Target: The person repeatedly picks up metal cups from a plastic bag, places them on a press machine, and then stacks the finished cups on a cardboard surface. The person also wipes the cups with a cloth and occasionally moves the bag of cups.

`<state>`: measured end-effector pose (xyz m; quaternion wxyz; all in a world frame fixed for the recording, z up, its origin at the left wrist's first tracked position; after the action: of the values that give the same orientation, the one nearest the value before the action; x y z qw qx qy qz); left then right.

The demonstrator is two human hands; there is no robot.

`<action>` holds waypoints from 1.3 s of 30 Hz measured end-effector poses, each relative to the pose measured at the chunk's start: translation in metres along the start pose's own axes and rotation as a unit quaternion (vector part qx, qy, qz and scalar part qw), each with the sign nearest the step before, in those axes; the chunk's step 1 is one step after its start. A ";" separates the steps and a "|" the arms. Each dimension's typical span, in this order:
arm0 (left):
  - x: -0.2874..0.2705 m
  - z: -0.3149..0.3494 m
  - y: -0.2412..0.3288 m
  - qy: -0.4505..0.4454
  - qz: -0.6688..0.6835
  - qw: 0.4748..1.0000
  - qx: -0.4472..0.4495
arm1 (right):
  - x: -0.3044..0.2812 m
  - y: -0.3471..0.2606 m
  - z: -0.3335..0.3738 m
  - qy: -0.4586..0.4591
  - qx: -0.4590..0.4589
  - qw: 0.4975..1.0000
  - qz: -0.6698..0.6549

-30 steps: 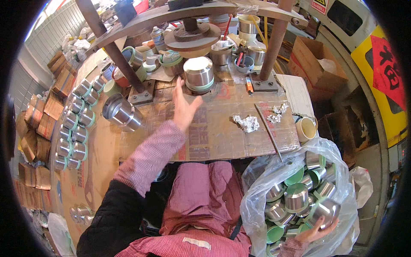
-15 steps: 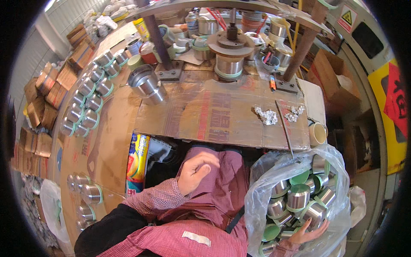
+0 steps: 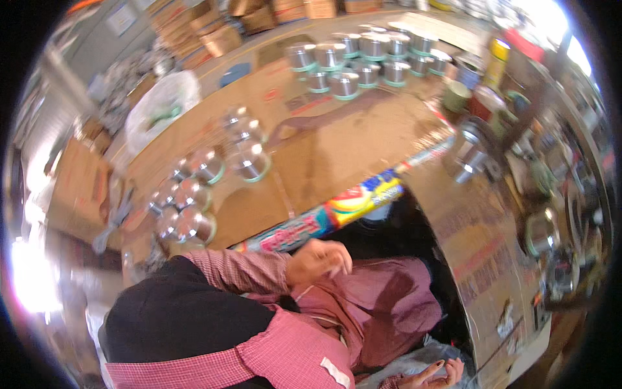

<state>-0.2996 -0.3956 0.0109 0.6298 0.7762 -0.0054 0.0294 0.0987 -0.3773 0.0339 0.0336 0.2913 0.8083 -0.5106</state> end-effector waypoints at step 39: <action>-0.511 0.210 0.068 0.523 -0.618 0.563 -0.168 | 0.359 -0.206 0.103 -0.331 -0.341 0.880 0.017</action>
<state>-0.8041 -0.6297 0.0080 0.5059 0.3185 0.8009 0.0325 -0.3281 -0.3708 0.0247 0.4047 0.0895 0.8692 -0.2696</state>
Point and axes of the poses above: each hand's wrist, its own z-axis away from the middle knuckle, its own x-axis out of the palm, y = z × x, the point moved 6 cm from there along -z, towards the middle knuckle, and after that the axes turned 13 degrees about x, right-handed, at the moved point
